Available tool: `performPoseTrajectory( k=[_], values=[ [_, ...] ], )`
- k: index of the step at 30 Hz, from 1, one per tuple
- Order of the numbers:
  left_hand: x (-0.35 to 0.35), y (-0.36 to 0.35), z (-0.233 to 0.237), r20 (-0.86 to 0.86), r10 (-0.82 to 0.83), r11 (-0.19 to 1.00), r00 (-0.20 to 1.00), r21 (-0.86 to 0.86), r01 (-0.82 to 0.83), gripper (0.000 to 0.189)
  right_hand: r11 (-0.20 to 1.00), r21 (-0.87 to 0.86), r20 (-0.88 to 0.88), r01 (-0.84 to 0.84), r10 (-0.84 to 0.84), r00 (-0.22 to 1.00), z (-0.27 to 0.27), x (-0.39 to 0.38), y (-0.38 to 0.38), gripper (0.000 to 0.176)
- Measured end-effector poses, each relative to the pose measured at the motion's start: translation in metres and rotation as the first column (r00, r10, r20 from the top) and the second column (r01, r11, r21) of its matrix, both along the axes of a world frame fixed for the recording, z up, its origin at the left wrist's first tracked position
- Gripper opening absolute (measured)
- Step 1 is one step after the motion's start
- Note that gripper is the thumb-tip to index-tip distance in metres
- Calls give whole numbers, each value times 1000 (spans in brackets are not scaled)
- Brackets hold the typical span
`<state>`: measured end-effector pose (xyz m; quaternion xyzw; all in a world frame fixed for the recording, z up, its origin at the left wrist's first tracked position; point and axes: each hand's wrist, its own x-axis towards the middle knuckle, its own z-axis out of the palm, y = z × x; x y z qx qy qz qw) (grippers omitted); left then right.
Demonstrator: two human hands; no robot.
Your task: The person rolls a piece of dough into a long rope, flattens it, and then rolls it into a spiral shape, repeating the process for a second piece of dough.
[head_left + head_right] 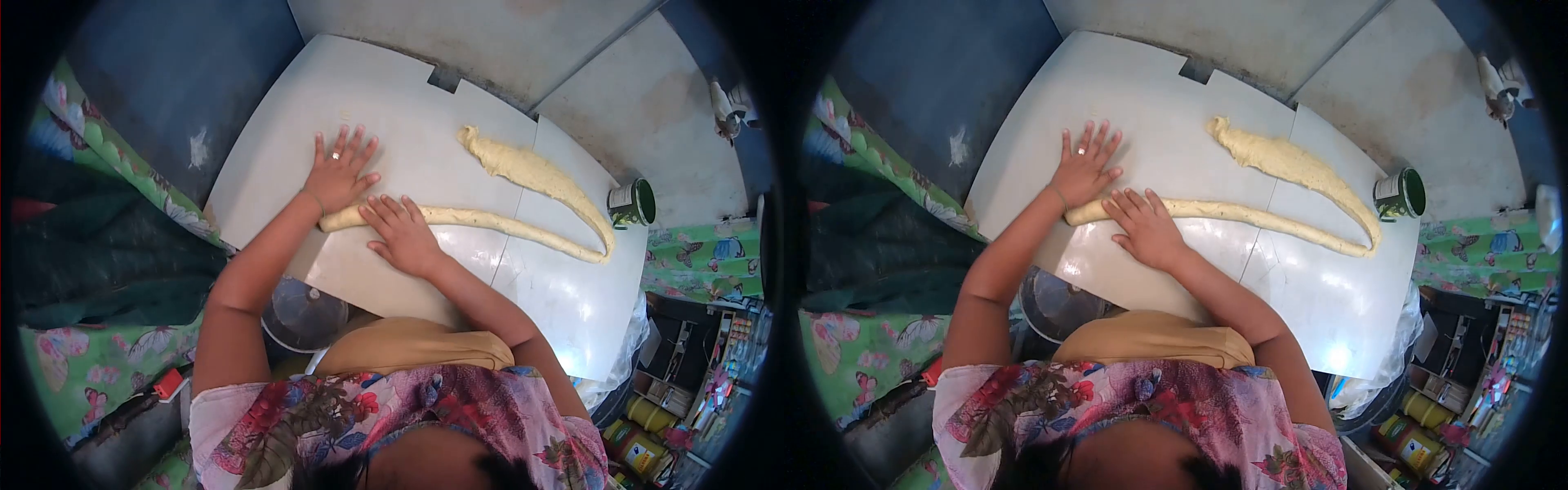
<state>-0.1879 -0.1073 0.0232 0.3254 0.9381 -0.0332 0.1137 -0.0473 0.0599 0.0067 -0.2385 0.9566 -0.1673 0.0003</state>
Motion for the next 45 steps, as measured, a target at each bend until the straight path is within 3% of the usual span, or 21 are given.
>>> performPoseTrajectory(
  k=[4, 7, 9, 11, 15, 18, 19, 22, 28, 31, 34, 38, 41, 44, 45],
  values=[
    [-3, 2, -8, -25, 33, 996, 999, 79, -31, 70, 999, -50, -22, 1, -3, 1000, -5, 5, 1, 68],
    [8, -17, -2, 13, 146, 852, 989, 506, -132, 67, 998, -52, -8, -16, 16, 1000, -2, 0, 4, 69],
    [45, -33, 19, -75, 75, 836, 994, 548, -21, 59, 998, -64, 28, -11, 13, 1000, -2, 4, 5, 70],
    [83, -49, 14, 57, -57, 880, 997, 474, 23, 52, 998, -57, 34, -3, 5, 999, 0, 4, 5, 70],
    [103, -70, -17, -132, 24, 809, 991, 585, 59, 49, 999, -48, 0, -9, 9, 1000, 10, -3, 3, 62],
    [93, -68, -3, -167, 122, 786, 978, 619, 8, 38, 983, -179, 86, 42, -27, 996, 15, -29, 8, 49],
    [89, -64, 7, -195, 191, 789, 962, 613, -33, 33, 964, -260, -107, 47, -77, 991, 12, -36, 9, 36],
    [80, -65, -12, -118, 271, 795, 955, 587, -153, 36, 958, -238, -42, 159, -173, 984, 8, -37, 9, 31],
    [99, -64, 3, -279, 162, 832, 947, 554, 21, 37, 972, -225, -152, 65, -101, 983, 12, -26, 18, 30],
    [77, -75, -1, -154, 136, 794, 979, 608, -15, 31, 958, -248, 6, 144, -147, 989, 18, -49, 21, 29],
    [74, -92, -5, -1, 156, 749, 988, 652, -118, 26, 969, -185, 52, 163, -156, 986, 17, -44, 20, 28],
    [82, -98, 0, 91, 155, 733, 984, 657, -176, 17, 960, -278, 112, 36, -5, 994, 20, -36, 34, 24],
    [66, -73, -1, -41, 394, 750, 918, 592, -296, 20, 965, -127, 9, 229, -230, 973, 16, -66, 33, 31],
    [55, -53, -7, -215, 426, 746, 879, 634, -206, 25, 986, -43, -254, 162, -167, 953, 16, -67, 22, 34],
    [58, -58, -16, -99, 342, 776, 934, 591, -222, 36, 999, -29, -203, 27, -33, 979, 13, -57, 22, 42]
  ],
)
